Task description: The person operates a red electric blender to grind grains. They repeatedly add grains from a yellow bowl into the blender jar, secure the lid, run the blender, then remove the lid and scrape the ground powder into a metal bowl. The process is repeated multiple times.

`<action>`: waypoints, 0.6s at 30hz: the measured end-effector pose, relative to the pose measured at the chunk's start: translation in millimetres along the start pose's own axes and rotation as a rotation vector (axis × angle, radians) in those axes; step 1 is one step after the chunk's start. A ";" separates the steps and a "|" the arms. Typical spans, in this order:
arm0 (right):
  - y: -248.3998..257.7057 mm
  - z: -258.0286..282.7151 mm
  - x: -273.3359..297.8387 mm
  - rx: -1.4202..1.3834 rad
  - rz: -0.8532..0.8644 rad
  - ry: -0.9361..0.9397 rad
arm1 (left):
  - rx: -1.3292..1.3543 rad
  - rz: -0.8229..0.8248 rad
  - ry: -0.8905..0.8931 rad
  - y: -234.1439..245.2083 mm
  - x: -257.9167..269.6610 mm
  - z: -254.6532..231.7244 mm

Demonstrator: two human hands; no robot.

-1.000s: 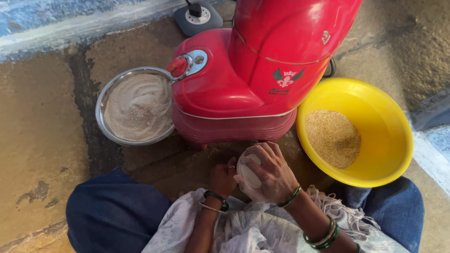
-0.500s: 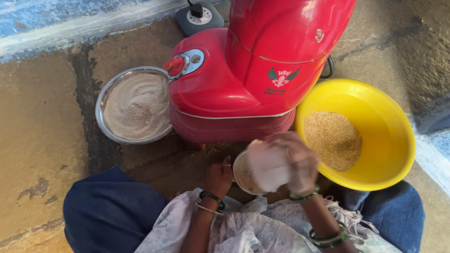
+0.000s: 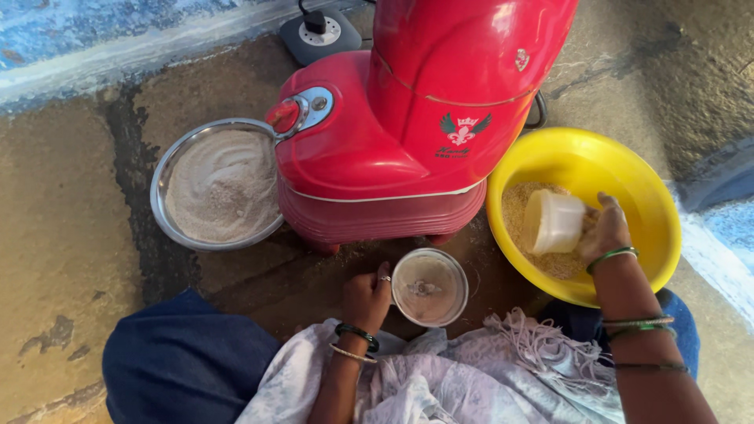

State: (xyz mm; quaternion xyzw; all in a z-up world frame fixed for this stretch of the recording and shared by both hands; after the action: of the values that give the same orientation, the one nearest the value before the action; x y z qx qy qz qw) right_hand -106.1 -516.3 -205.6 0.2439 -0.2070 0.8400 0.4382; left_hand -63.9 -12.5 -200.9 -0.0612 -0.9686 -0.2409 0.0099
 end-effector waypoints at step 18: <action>-213.0 -109.3 309.4 1.188 0.758 0.993 | 0.027 0.007 -0.101 3.2 -1.7 -10.2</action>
State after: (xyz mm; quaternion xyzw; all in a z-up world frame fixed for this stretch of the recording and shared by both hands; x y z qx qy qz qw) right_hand -106.5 -145.5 -81.1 -0.0485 0.4150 0.9080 -0.0321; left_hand -61.9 -14.6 -190.5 -0.0764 -0.9708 -0.2245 -0.0372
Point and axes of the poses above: each hand's wrist, its own x-axis away from the middle knuckle, its own y-axis out of the back of the hand, z = x × y, the point moved 10 cm from there along -x, towards the middle knuckle, and after that the axes turned 6 degrees about -y, right-handed, at the moved point
